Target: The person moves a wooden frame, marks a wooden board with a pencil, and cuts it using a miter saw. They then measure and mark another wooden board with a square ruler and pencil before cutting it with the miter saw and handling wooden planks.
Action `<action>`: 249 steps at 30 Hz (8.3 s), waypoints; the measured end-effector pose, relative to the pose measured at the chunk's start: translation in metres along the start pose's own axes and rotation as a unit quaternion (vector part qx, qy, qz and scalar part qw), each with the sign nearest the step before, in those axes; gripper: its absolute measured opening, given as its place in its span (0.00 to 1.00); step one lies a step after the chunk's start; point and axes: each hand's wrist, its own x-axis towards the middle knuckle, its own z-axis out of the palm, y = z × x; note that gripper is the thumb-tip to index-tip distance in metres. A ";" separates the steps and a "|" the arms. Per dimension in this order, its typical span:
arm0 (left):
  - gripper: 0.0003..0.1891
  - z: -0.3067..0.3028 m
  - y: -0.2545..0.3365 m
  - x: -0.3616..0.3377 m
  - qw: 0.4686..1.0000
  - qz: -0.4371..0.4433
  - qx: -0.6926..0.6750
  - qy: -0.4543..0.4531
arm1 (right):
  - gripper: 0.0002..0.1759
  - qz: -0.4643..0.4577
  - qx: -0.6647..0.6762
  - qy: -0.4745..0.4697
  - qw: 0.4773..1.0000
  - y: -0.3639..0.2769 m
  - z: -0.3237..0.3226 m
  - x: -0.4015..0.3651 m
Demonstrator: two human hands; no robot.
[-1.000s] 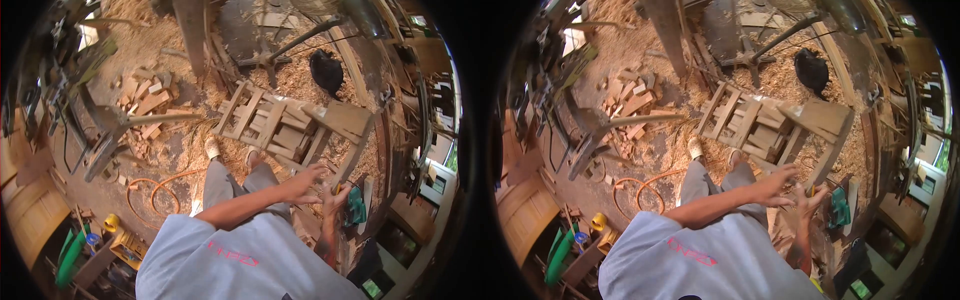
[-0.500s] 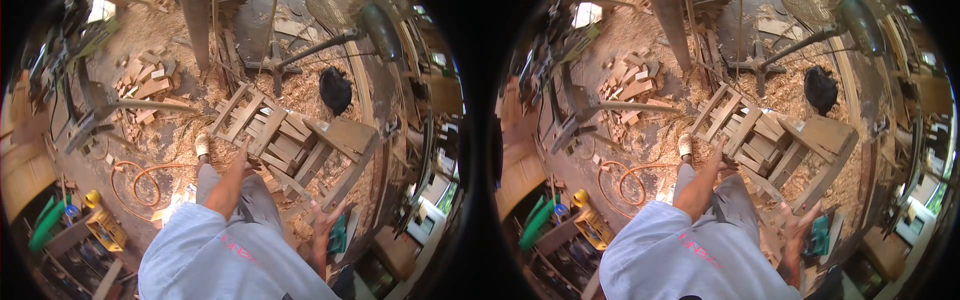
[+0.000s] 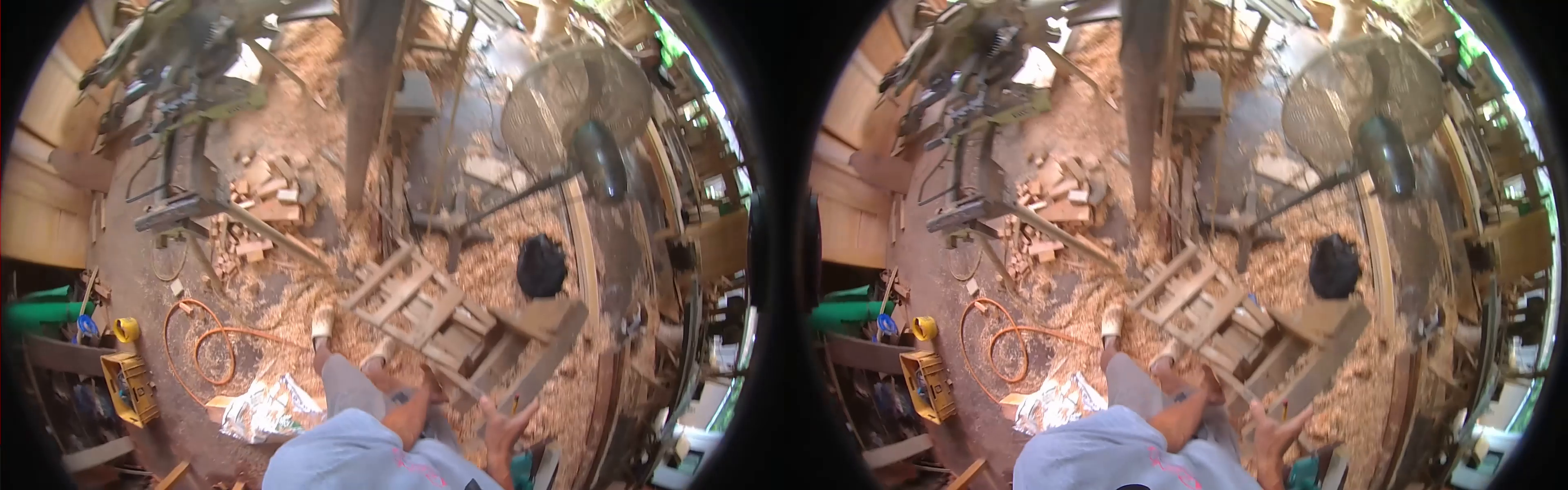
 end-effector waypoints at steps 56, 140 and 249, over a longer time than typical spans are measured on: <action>0.32 0.111 0.228 -0.033 0.989 0.037 0.068 -0.126 | 0.35 0.159 0.070 -0.088 0.981 -0.100 0.011 0.079; 0.36 -0.164 1.304 -0.763 0.813 0.532 0.179 -0.158 | 0.29 -0.193 0.147 -0.548 0.801 -0.893 0.903 -0.486; 0.31 0.309 2.364 -1.037 0.672 0.725 -0.127 0.079 | 0.12 -0.445 -0.127 0.007 0.886 -1.616 1.702 0.011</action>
